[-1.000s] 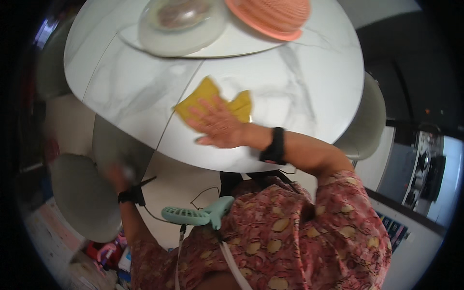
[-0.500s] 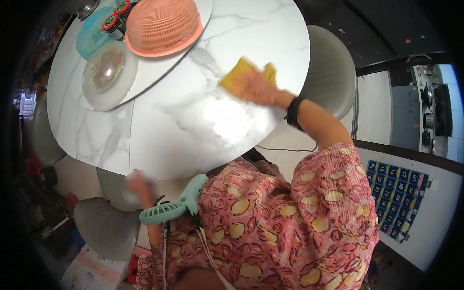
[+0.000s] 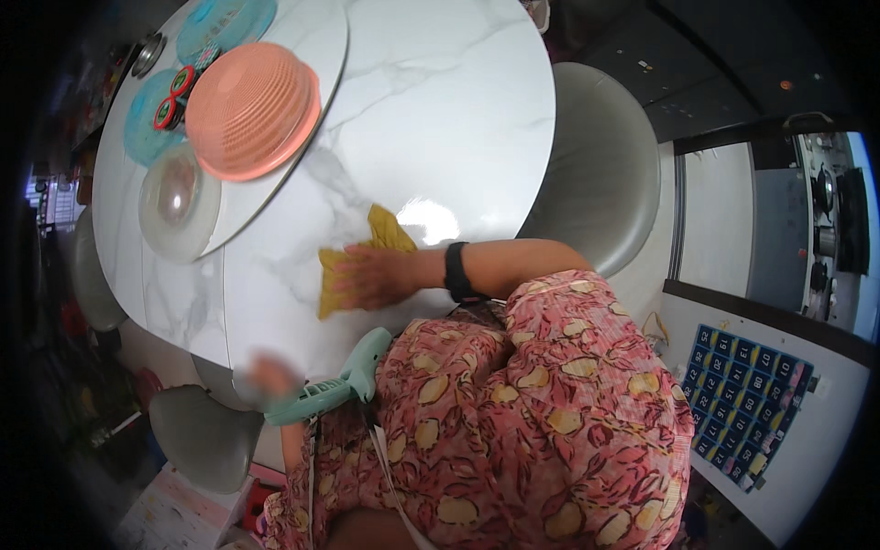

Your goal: The person holds a remote control, presses buttons, and then wipes the surface of a circular dining table with a cloth.

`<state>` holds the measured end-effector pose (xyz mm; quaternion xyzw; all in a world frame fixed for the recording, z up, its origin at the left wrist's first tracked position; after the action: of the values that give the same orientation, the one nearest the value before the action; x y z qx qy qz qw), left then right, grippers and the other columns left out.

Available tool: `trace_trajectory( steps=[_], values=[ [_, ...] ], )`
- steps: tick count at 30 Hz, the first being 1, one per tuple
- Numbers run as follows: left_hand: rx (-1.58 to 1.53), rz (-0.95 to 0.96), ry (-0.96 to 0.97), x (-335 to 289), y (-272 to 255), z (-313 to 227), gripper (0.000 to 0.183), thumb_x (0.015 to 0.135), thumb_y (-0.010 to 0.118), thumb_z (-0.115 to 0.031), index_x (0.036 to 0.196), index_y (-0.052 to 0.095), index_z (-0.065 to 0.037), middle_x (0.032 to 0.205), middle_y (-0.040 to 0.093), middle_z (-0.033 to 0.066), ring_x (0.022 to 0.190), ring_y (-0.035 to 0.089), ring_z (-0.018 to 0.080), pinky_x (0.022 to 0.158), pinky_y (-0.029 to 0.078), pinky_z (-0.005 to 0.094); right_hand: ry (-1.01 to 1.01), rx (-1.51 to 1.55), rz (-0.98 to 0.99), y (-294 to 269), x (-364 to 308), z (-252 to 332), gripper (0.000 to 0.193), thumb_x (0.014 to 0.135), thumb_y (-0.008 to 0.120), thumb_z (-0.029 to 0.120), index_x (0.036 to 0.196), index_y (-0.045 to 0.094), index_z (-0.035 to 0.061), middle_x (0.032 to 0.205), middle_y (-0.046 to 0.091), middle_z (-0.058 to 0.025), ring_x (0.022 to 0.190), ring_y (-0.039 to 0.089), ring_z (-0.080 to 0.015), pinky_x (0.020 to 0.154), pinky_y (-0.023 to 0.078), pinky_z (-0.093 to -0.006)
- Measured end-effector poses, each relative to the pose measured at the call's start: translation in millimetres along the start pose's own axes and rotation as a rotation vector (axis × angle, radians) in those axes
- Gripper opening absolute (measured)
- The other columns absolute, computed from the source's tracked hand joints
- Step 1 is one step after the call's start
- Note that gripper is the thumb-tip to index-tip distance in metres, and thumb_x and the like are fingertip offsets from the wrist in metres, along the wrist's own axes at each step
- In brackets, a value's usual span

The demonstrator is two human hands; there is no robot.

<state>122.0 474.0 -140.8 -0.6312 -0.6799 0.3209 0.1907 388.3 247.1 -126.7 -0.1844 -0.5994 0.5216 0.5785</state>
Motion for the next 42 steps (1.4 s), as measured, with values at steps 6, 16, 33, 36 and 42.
trace_trajectory(
  steps=[6,16,33,36,42],
  values=[
    [0.098,-0.045,-0.032,16,-28,-1,0.079,0.089,0.039,-0.051,0.121,0.025,0.020,0.121,0.034,0.0361,0.109,0.041,0.0408,0.095,0.033,0.0440,0.246,0.007,0.355,-76,-96,-51,0.042,0.092,0.037,0.032,0.134,0.038,0.0272,0.143,0.028,-0.0044,0.133,0.021,-0.0285,0.109,0.009,-0.0508],
    [0.239,-0.045,-0.139,12,-53,-19,0.092,0.086,0.035,-0.061,0.124,0.020,0.022,0.123,0.032,0.0395,0.112,0.039,0.0440,0.096,0.032,0.0469,1.434,-0.776,-0.047,-174,-132,-259,0.057,0.085,0.038,0.050,0.133,0.036,0.0189,0.139,0.029,-0.0151,0.126,0.027,-0.0358,0.102,0.018,-0.0531],
    [0.476,-0.182,0.151,-6,-86,-16,0.070,0.091,0.034,-0.052,0.109,0.035,0.016,0.103,0.044,0.0398,0.090,0.051,0.0467,0.080,0.042,0.0495,0.733,-0.090,0.044,-145,4,-150,0.025,0.079,0.056,0.023,0.103,0.057,0.0182,0.106,0.053,-0.0081,0.098,0.049,-0.0279,0.079,0.041,-0.0444],
    [0.457,-0.189,0.162,0,-86,-18,0.069,0.091,0.035,-0.051,0.107,0.035,0.016,0.102,0.045,0.0390,0.091,0.050,0.0474,0.079,0.042,0.0522,1.010,-0.653,0.344,-157,-40,-259,0.043,0.089,0.037,0.040,0.130,0.042,0.0255,0.143,0.028,-0.0095,0.130,0.025,-0.0329,0.103,0.020,-0.0512],
    [0.490,-0.180,0.118,1,-88,-11,0.071,0.090,0.036,-0.052,0.111,0.034,0.016,0.107,0.041,0.0398,0.095,0.048,0.0481,0.082,0.040,0.0530,1.392,-0.544,0.055,-169,-9,-327,0.056,0.089,0.030,0.051,0.139,0.029,0.0242,0.146,0.022,-0.0109,0.133,0.016,-0.0373,0.105,0.011,-0.0549]
  ],
)
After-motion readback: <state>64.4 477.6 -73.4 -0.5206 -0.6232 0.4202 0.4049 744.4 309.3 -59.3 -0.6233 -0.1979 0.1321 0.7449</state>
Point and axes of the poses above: each hand's wrist, its own x-axis towards the middle knuckle, its own y-axis out of the palm, z = x × y, the point moved 3 cm from there along x, towards the middle knuckle
